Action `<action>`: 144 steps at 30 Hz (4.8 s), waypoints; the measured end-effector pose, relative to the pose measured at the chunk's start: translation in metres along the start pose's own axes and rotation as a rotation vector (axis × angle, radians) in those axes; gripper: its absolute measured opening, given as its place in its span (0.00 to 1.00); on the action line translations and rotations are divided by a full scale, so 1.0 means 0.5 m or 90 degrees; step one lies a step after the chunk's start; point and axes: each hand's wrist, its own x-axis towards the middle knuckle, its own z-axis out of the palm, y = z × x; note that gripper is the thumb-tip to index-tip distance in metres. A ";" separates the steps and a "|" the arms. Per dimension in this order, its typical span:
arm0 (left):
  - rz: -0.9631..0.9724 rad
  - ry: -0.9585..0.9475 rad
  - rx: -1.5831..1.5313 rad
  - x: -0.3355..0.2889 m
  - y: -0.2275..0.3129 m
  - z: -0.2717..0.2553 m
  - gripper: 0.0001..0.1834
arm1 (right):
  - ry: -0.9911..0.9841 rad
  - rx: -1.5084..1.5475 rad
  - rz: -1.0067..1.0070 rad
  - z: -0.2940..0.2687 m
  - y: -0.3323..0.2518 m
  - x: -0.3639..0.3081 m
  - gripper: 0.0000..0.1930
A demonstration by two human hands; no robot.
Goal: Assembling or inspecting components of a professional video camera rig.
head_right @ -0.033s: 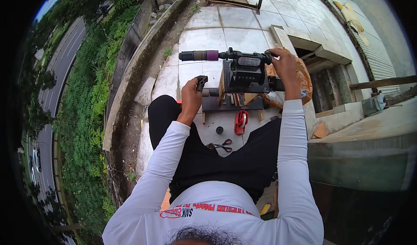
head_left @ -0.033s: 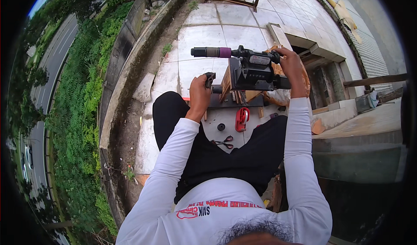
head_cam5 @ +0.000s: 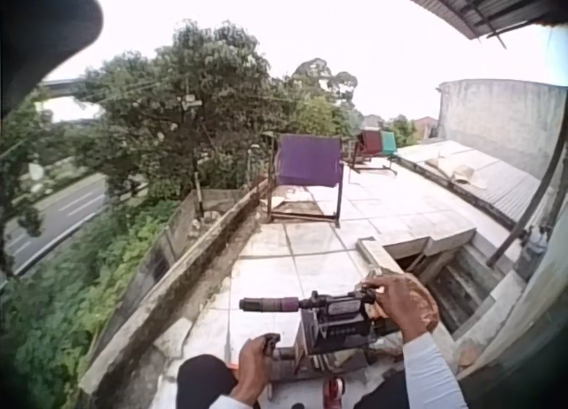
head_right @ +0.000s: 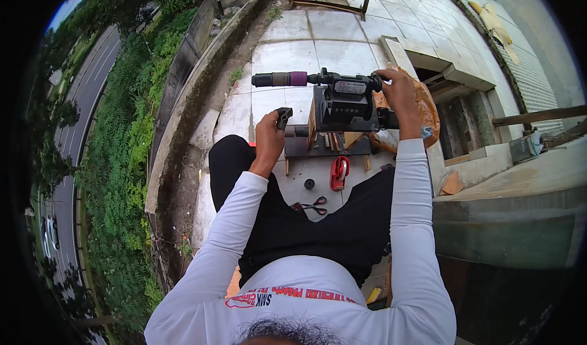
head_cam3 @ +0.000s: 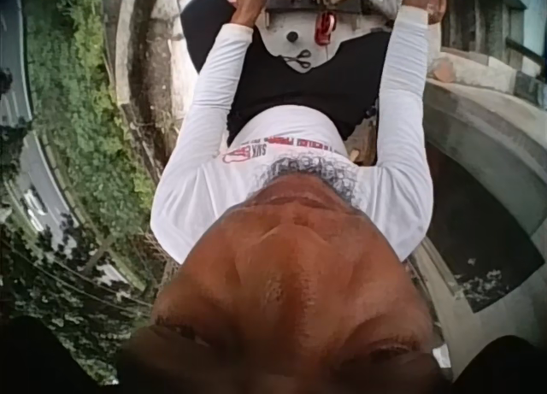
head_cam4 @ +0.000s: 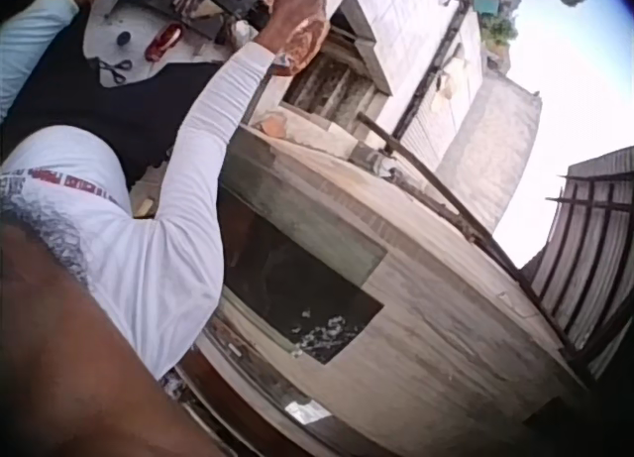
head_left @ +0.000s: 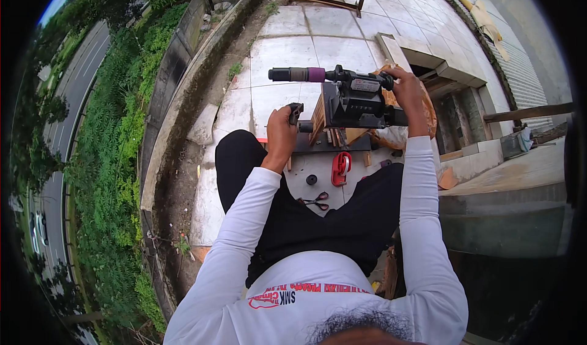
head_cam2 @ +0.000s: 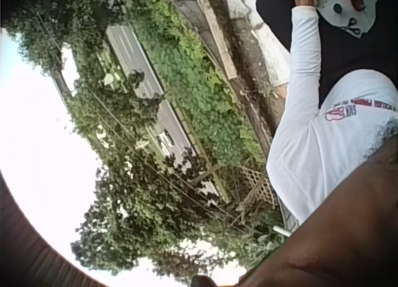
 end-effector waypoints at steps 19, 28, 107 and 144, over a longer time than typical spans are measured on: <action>-0.004 0.003 -0.013 0.000 -0.005 0.000 0.16 | -0.027 -0.076 0.039 0.037 0.010 -0.199 0.15; -0.023 -0.027 0.010 0.001 0.009 -0.002 0.17 | -0.014 -0.056 -0.005 -0.069 -0.051 -0.164 0.15; 0.007 0.003 0.004 -0.005 0.017 0.005 0.15 | 0.002 -0.064 0.036 0.012 0.010 0.002 0.13; 0.006 -0.010 0.020 -0.004 0.001 0.007 0.13 | -0.008 -0.076 0.019 -0.081 -0.057 -0.095 0.18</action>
